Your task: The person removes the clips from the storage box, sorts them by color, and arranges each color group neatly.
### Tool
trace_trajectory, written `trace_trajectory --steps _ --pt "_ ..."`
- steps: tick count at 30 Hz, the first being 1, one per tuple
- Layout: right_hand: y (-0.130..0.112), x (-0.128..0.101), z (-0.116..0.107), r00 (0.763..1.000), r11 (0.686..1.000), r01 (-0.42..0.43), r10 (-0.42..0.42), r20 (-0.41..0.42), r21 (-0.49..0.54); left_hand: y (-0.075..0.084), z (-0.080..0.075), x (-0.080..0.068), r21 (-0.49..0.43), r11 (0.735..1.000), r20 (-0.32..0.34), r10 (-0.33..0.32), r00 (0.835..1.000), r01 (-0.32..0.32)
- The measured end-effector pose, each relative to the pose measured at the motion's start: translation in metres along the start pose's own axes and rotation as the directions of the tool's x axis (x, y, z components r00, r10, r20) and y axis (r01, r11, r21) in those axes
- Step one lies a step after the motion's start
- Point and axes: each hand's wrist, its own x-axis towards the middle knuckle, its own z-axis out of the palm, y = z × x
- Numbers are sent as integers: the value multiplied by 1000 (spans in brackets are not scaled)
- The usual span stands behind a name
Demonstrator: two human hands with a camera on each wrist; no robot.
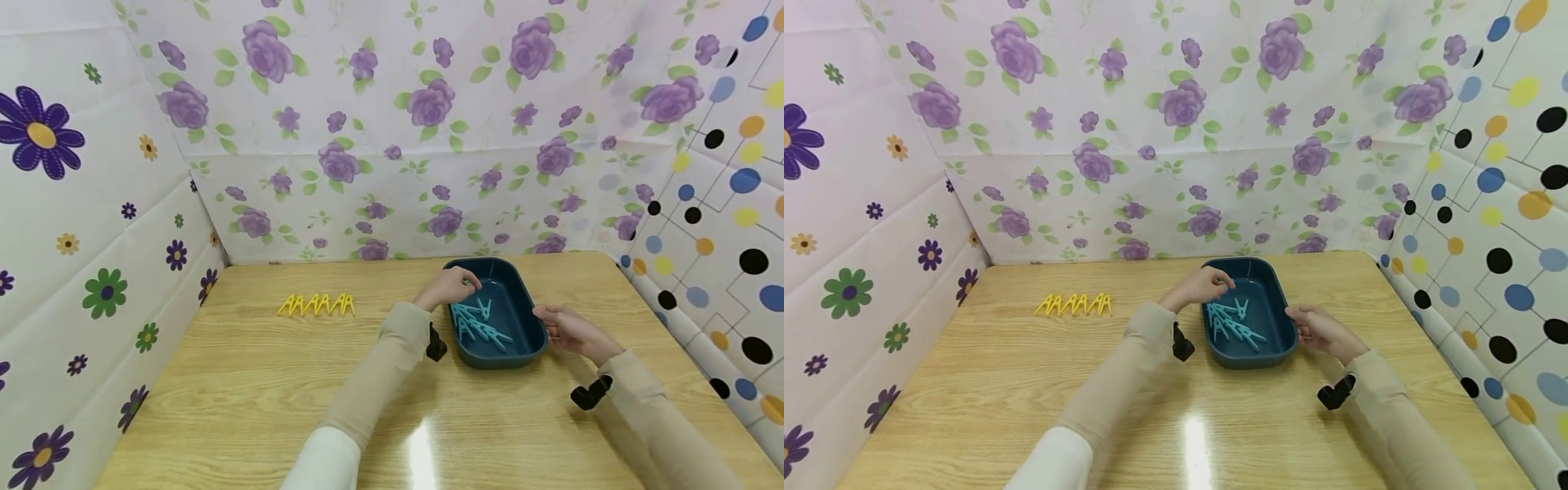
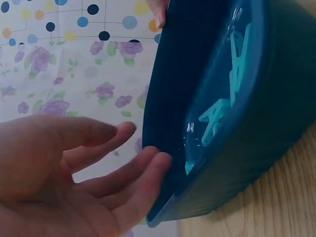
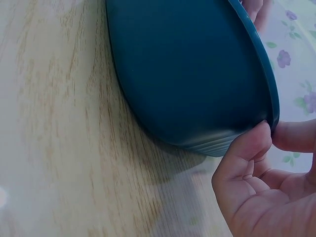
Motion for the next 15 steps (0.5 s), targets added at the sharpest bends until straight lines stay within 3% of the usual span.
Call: trace_trajectory --steps 4,8,15 --pt "0 1 -2 1000 1000 4 -4 5 -7 0 -1 11 -27 999 96 -21 995 24" --pt "0 1 -4 1000 1000 -3 3 -7 -13 0 0 21 -50 997 144 -54 988 61" --pt "-1 -1 -2 1000 1000 -1 1 -1 -21 1 11 39 157 984 238 -121 964 85"
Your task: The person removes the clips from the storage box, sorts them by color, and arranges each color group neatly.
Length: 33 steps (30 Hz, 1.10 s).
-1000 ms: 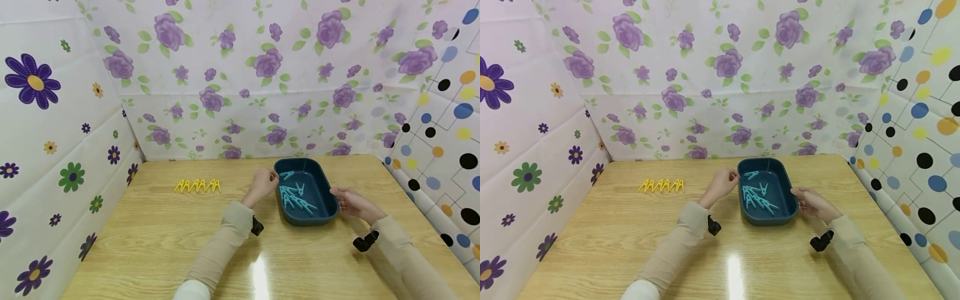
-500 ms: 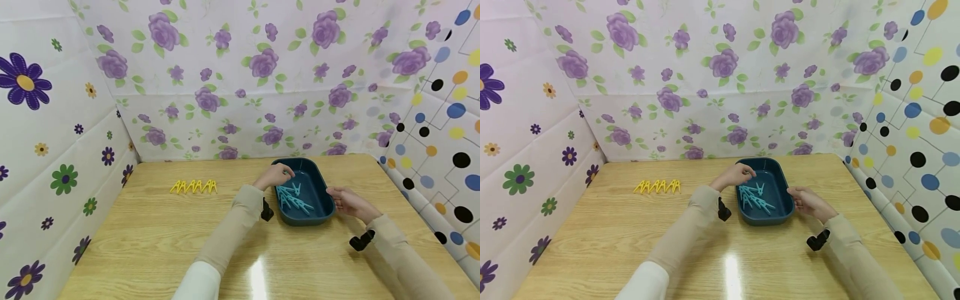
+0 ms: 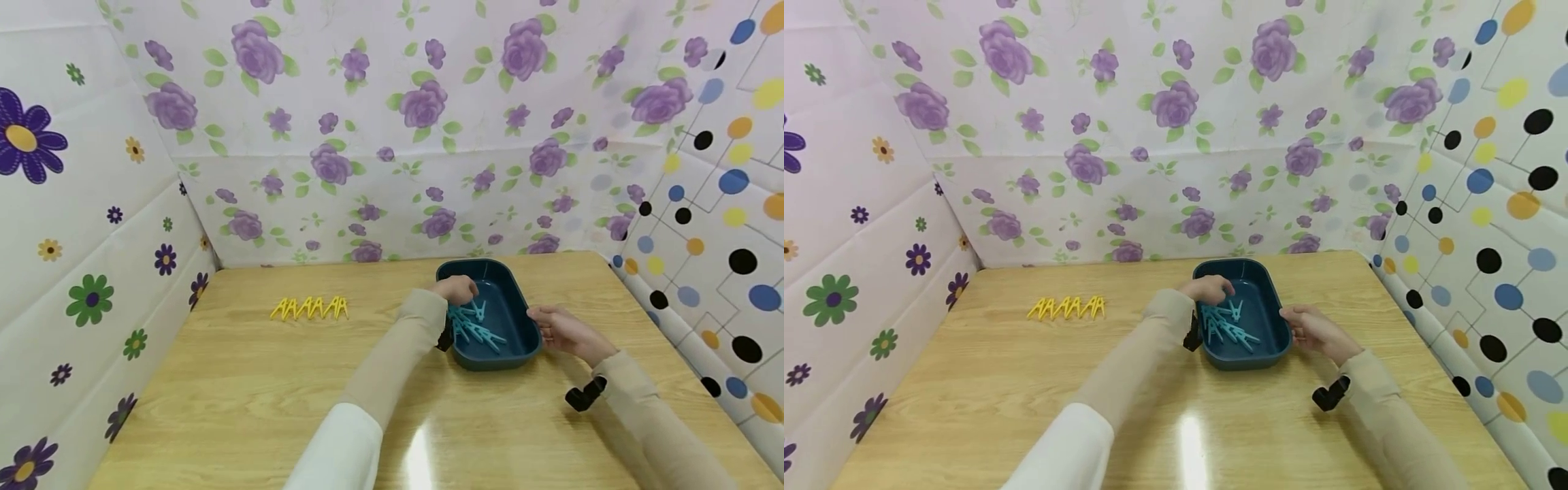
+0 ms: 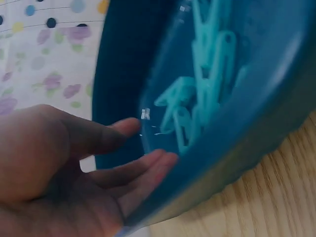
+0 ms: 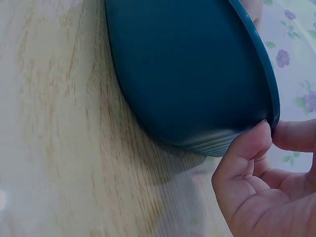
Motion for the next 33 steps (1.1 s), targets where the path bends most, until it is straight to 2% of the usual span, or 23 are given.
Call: trace_trajectory --steps 6,11,14,17,21,25,26,27,31,32,33 --pt "3 0 2 1000 1000 9 -9 10 9 4 9 17 112 993 46 -53 998 47" --pt "5 -1 2 1000 1000 11 -11 20 9 9 12 27 299 952 127 -103 987 61" --pt "4 0 1 1000 1000 12 -12 12 8 13 10 24 329 942 154 -120 981 64" --pt "2 0 1 1000 1000 11 -11 10 4 15 8 17 324 943 136 -125 983 75" --pt "1 0 1 1000 1000 15 -15 14 -1 17 7 11 329 940 48 -115 992 93" --pt "1 2 -1 1000 1000 15 -15 21 -4 11 7 25 340 929 -46 -138 989 145" --pt "2 3 -2 1000 1000 16 -16 24 -4 5 9 36 335 930 -66 -137 988 151" --pt "2 3 -2 1000 1000 18 -18 25 -5 2 10 40 334 928 -79 -145 986 163" --pt "3 4 -3 999 1000 25 -25 26 -12 -3 13 40 365 916 -83 -143 986 164" --pt "4 4 -3 999 1000 25 -25 24 -13 -3 14 38 372 915 -86 -135 987 158" --pt "4 3 -3 999 1000 27 -26 24 -16 1 13 29 381 912 -83 -133 988 155"
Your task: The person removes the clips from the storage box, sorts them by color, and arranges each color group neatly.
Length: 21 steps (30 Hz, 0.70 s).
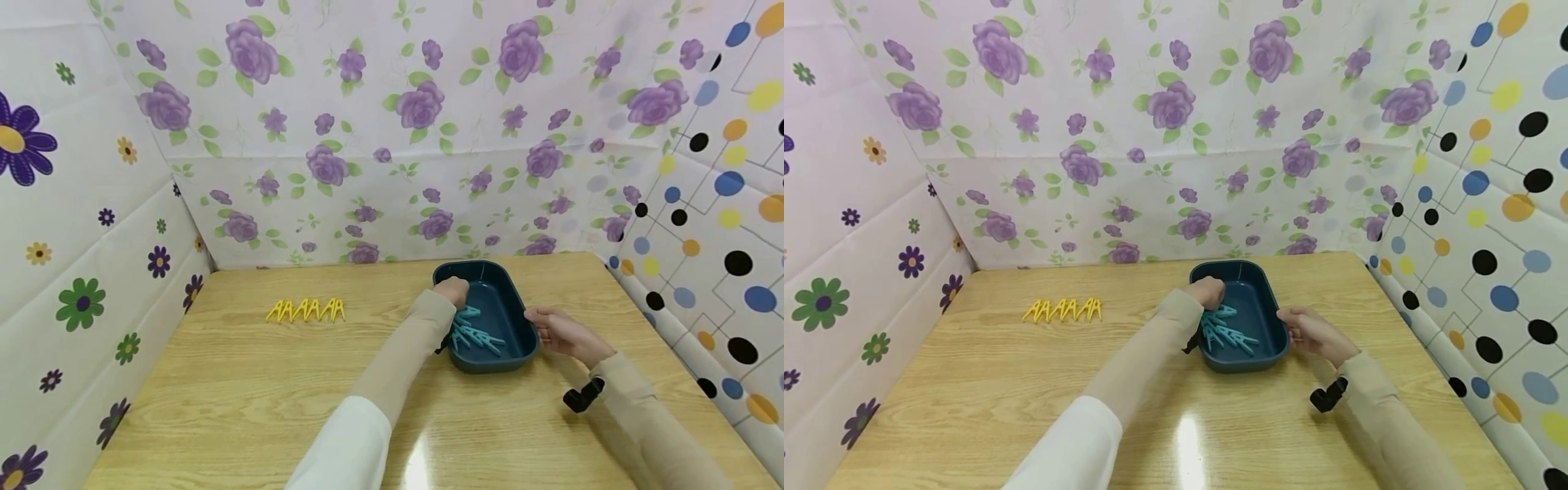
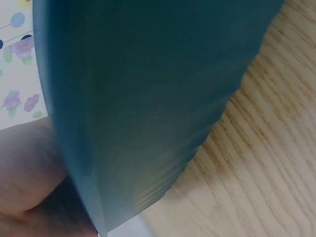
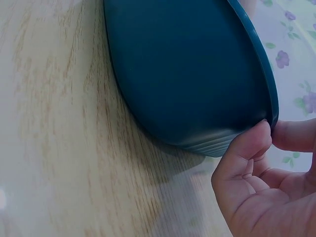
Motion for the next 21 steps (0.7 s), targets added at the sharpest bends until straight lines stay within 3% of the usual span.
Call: trace_trajectory --steps 5,12,18,21 --pt "-1 -1 1 1000 1000 1 -1 4 8 1 4 -10 10 1000 -60 20 998 -19" --pt "-1 -1 1 1000 1000 0 0 5 3 0 9 -6 3 999 -82 51 995 -51" --pt "0 -1 2 1000 1000 0 0 7 21 -5 4 -7 -85 991 -118 93 989 -104" --pt "-1 -1 4 1000 999 6 -6 4 49 -8 -3 -13 -152 974 -160 142 977 -167"
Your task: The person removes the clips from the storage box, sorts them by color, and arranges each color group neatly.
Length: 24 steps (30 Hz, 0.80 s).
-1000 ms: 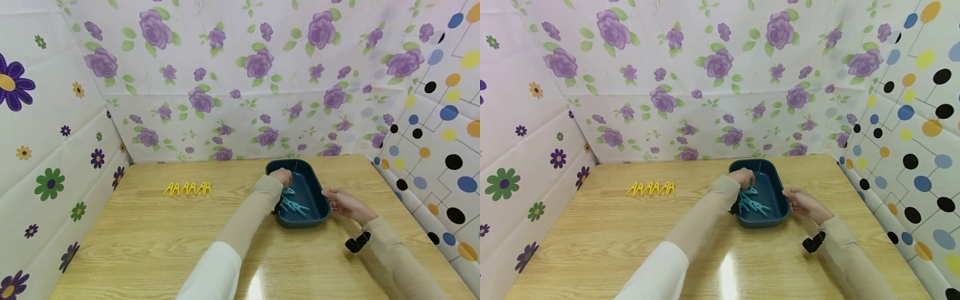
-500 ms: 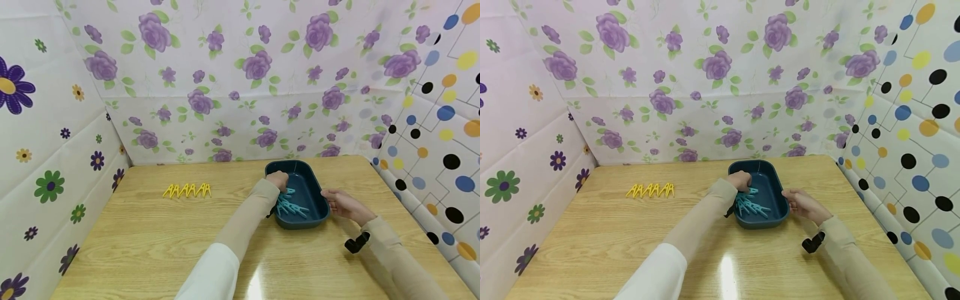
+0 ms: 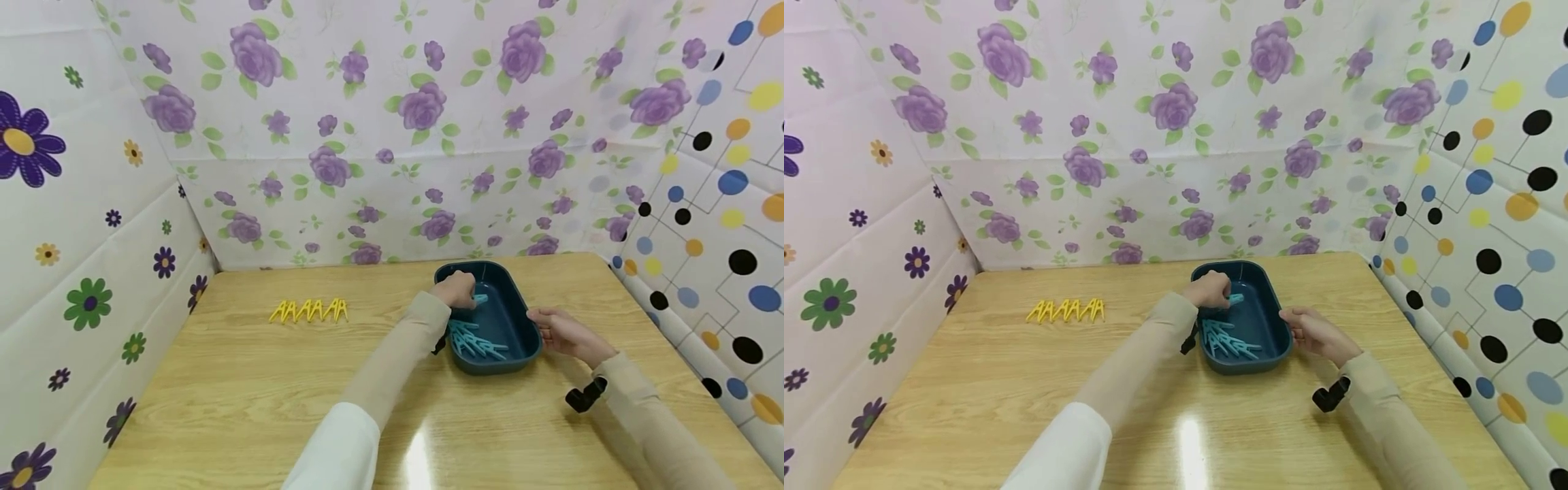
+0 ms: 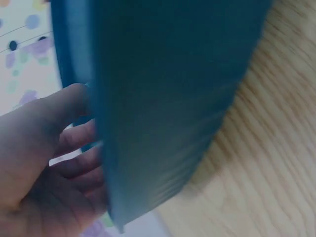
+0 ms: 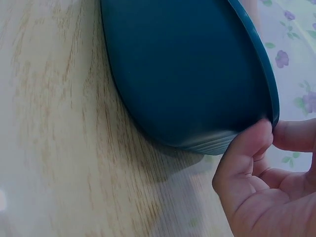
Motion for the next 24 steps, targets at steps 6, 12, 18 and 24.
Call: trace_trajectory --steps 6,12,18,24 --pt "-2 1 4 1000 1000 9 -10 18 15 -12 -14 -28 -269 956 -140 79 987 -115" --pt "-3 0 0 1000 1000 3 -3 21 19 -32 -28 -75 -556 828 -210 -57 976 -71" --pt "-3 -1 -1 1000 1000 -8 8 24 3 -60 -37 -122 -653 757 -230 -216 949 14" --pt "-2 -2 1 999 1000 -14 14 31 13 -98 -37 -170 -580 806 -255 -314 915 115"
